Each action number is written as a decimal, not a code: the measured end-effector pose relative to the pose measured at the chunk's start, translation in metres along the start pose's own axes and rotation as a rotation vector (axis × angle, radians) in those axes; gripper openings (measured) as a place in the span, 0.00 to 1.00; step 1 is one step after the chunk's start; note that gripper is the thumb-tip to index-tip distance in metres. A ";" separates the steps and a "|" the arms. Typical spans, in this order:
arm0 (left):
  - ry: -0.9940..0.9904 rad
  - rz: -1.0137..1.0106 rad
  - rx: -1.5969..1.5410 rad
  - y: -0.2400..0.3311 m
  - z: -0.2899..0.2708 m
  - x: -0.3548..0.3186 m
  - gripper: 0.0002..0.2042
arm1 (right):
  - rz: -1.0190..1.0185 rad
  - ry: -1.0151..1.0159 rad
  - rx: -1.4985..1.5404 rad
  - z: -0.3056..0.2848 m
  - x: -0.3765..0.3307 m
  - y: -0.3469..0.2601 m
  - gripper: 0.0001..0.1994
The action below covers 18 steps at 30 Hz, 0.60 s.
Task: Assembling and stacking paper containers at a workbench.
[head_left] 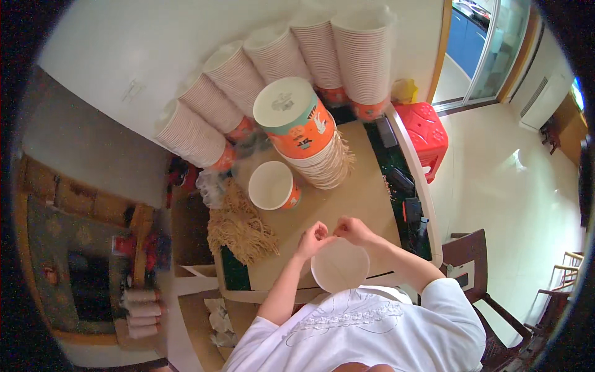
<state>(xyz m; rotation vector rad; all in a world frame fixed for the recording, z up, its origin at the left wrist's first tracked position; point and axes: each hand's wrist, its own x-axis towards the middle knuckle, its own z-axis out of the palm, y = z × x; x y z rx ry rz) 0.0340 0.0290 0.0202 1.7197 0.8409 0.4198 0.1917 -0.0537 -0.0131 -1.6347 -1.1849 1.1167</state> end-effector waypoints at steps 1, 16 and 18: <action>-0.137 -0.020 0.086 0.008 -0.010 -0.001 0.06 | -0.024 0.008 -0.007 -0.001 -0.005 -0.008 0.04; -0.453 -0.073 0.365 0.027 -0.057 0.007 0.04 | -0.087 0.021 -0.095 0.011 -0.011 -0.033 0.04; -0.495 -0.074 0.341 0.028 -0.064 0.007 0.02 | -0.089 0.018 -0.106 0.012 -0.011 -0.032 0.04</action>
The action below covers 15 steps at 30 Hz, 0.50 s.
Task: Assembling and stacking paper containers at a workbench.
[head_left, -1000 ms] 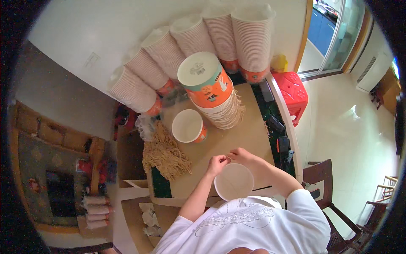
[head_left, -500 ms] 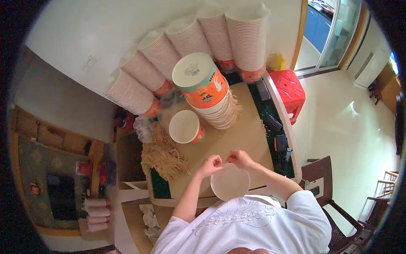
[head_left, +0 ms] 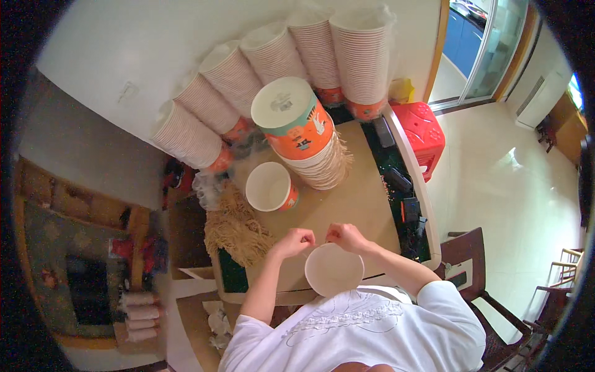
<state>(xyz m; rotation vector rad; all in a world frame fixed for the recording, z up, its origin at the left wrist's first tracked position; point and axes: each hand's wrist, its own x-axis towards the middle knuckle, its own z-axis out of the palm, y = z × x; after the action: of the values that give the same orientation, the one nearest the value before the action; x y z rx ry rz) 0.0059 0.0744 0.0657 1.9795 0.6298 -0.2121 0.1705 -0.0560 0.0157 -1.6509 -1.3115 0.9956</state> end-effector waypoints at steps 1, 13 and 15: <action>0.001 0.075 0.105 -0.001 -0.002 -0.001 0.02 | -0.019 0.003 0.000 0.001 0.000 0.002 0.04; 0.249 0.201 0.156 -0.006 0.029 0.007 0.06 | -0.030 0.042 -0.030 0.008 0.010 0.007 0.06; 0.276 0.201 0.103 -0.004 0.030 0.005 0.06 | -0.022 0.047 -0.040 0.009 0.009 0.003 0.06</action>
<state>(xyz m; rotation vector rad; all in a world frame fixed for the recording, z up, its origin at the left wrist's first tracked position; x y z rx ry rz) 0.0119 0.0513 0.0466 2.1755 0.5979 0.1569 0.1644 -0.0468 0.0086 -1.6766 -1.3238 0.9178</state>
